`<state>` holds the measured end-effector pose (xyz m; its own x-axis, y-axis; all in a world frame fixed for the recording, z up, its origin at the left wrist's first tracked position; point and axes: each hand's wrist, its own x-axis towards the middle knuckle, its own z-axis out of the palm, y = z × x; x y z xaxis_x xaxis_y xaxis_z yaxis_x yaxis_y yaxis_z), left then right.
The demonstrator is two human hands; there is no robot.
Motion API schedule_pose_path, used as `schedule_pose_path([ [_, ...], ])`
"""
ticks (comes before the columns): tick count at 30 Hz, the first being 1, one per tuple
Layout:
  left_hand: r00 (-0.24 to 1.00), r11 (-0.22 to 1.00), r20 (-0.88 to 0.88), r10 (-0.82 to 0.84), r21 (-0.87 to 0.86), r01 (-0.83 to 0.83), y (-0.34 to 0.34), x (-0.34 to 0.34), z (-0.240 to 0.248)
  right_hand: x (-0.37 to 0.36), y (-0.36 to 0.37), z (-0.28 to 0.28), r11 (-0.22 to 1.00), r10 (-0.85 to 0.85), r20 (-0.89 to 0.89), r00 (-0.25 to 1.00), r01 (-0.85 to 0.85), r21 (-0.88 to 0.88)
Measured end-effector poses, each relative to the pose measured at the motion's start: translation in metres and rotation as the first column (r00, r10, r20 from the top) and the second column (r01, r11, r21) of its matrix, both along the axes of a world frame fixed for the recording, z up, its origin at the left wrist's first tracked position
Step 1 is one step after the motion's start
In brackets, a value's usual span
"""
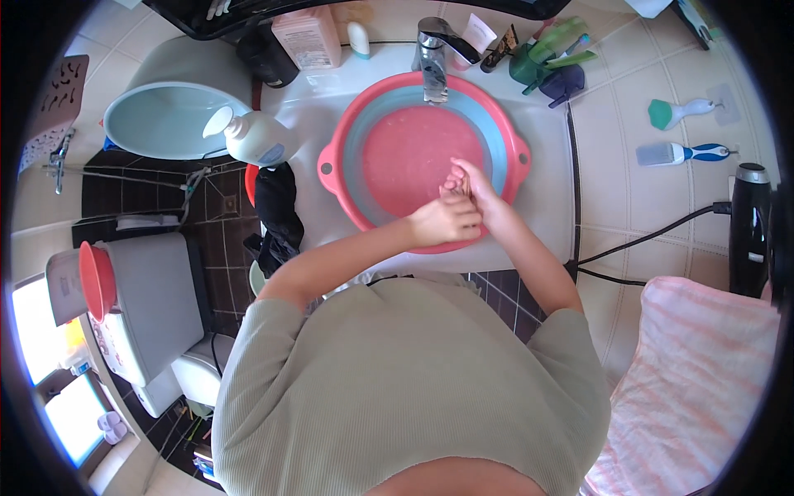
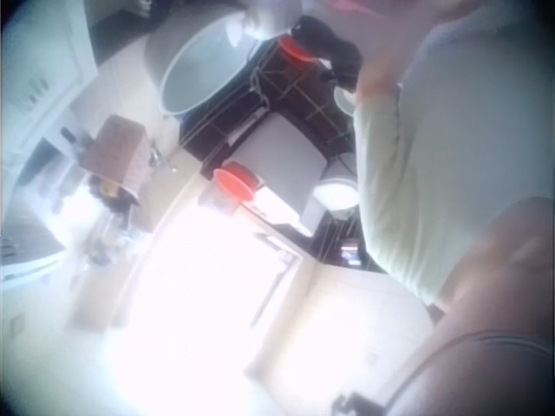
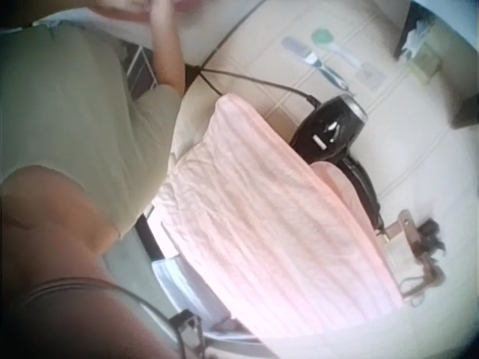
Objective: The person hand washes clothes in a basin with running water, scrubbing and wringing out a black garment by hand before scrubbing and wringing out a light-colored garment.
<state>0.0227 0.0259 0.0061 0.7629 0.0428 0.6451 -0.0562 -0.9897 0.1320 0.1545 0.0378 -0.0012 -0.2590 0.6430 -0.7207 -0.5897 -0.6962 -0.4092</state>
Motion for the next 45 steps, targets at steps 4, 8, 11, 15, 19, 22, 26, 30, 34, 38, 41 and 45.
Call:
schedule_pose_path([
  [4, 0.970, 0.881, 0.034, 0.239, -0.428, -0.202, 0.003, -0.005, 0.017, 0.000, -0.002, 0.002, 0.930, -0.365, 0.061, 0.929, 0.366, -0.015],
  [8, 0.903, 0.582, 0.007, 0.430, -0.766, -0.271, 0.009, -0.012, 0.004, -0.002, -0.004, 0.001, 0.792, -0.606, 0.015, 0.795, 0.602, 0.103],
  [11, 0.836, 0.166, 0.070, 0.544, -0.986, -0.026, 0.011, -0.012, -0.031, -0.015, -0.004, 0.018, 0.634, -0.731, -0.056, 0.680, 0.707, 0.314],
  [15, 0.944, -0.748, -0.020, 0.329, -0.615, 0.248, 0.010, -0.033, 0.024, -0.038, -0.012, 0.038, 0.330, -0.823, 0.286, 0.491, 0.003, 0.944],
  [19, 0.865, -0.876, 0.453, 0.215, -0.302, 0.376, 0.011, -0.050, 0.028, -0.054, -0.016, 0.051, -0.100, -0.753, 0.398, 0.524, -0.688, 0.719],
  [22, 0.899, -0.809, 0.170, 0.403, -0.393, 0.437, 0.010, -0.059, 0.030, -0.059, -0.037, 0.060, -0.074, -0.664, 0.553, 0.504, -0.780, 0.621],
  [26, 0.921, -0.828, 0.129, 0.369, -0.404, 0.388, 0.011, -0.088, 0.027, -0.057, -0.048, 0.054, 0.162, -0.662, 0.596, 0.453, -0.690, 0.705],
  [30, 0.922, -0.863, 0.382, 0.069, -0.441, 0.248, 0.008, -0.098, 0.027, -0.053, -0.028, 0.053, 0.527, -0.373, 0.439, 0.817, -0.203, 0.825],
  [34, 0.860, -0.834, 0.414, -0.297, -0.551, -0.022, -0.002, -0.087, 0.033, -0.052, -0.030, 0.070, 0.700, 0.182, -0.128, 0.975, -0.037, 0.713],
  [38, 0.827, -0.741, 0.463, -0.319, -0.666, 0.086, -0.005, -0.086, 0.011, -0.053, -0.034, 0.077, 0.686, 0.191, 0.069, 0.979, -0.184, 0.704],
  [41, 0.922, -0.792, 0.381, 0.073, -0.540, 0.286, -0.013, -0.087, 0.033, -0.052, -0.032, 0.085, 0.680, -0.075, 0.291, 0.954, -0.164, 0.714],
  [45, 0.876, -0.892, 0.407, 0.259, -0.247, 0.379, -0.002, -0.097, 0.016, -0.046, -0.031, 0.093, 0.394, -0.320, 0.629, 0.708, -0.504, 0.768],
])
